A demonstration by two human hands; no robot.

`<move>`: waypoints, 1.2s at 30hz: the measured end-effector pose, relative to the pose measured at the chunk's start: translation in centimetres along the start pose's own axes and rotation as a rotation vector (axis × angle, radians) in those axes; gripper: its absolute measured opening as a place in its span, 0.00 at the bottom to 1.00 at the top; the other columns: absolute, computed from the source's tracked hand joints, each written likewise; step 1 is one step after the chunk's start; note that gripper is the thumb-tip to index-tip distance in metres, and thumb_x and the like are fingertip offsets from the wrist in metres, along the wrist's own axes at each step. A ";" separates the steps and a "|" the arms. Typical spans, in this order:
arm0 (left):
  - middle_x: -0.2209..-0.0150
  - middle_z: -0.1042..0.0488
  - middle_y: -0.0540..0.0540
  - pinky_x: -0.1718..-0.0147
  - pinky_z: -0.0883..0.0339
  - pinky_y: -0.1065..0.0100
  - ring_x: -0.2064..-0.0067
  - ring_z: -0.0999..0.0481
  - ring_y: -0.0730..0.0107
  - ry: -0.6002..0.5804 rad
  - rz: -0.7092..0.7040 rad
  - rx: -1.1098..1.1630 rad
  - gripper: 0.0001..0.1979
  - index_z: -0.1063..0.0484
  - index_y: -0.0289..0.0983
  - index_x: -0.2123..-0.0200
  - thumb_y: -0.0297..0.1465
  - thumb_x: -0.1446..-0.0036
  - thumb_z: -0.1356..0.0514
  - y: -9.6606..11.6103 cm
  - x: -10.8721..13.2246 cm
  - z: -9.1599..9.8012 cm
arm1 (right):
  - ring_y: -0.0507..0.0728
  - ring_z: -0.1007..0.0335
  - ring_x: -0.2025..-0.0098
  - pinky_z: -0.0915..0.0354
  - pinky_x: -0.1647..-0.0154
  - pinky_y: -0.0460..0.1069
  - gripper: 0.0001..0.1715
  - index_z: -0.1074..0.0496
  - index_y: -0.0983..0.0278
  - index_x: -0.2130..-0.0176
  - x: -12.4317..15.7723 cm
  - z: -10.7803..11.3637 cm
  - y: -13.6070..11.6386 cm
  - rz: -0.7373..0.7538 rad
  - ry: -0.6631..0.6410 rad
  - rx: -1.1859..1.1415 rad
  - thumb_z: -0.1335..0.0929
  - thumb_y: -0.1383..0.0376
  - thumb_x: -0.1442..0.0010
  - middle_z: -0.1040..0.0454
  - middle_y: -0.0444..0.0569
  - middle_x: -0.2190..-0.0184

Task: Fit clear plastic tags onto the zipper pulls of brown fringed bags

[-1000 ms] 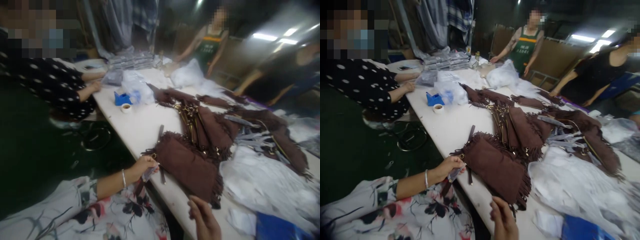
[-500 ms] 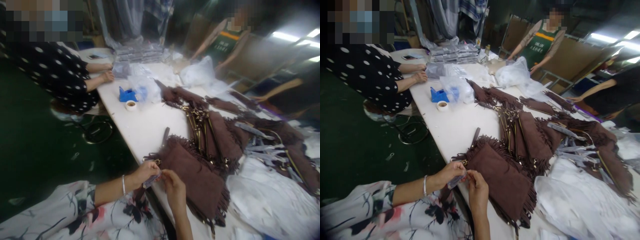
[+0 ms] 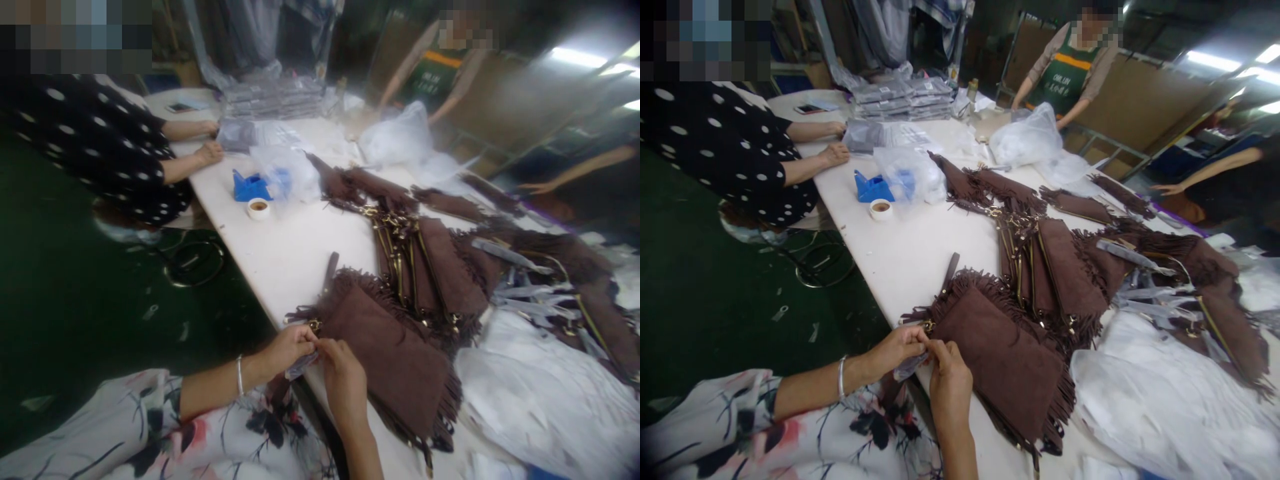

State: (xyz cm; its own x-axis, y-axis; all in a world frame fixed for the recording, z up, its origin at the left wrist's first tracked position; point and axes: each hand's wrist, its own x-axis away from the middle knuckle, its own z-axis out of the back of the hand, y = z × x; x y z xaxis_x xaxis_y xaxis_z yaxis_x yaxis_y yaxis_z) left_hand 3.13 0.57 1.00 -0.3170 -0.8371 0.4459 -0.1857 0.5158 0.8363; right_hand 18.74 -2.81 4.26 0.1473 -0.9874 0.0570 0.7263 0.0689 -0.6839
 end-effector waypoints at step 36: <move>0.80 0.27 0.50 0.77 0.42 0.72 0.78 0.31 0.73 0.170 0.055 0.023 0.05 0.29 0.35 0.78 0.31 0.55 0.38 -0.2 0.4 -1.6 | 0.55 0.28 0.65 0.41 0.65 0.47 0.12 0.33 0.58 0.57 0.3 -1.3 -1.3 -0.243 0.124 -0.125 0.41 0.68 0.38 0.24 0.44 0.65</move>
State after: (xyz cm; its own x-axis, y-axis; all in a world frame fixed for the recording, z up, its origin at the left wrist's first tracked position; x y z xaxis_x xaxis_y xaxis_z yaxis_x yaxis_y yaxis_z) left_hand 4.51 -0.20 1.55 -0.1655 -0.8252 0.5400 -0.1947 0.5641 0.8024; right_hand 16.95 -3.35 4.21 -0.1097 -0.9832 0.1456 0.6408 -0.1820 -0.7458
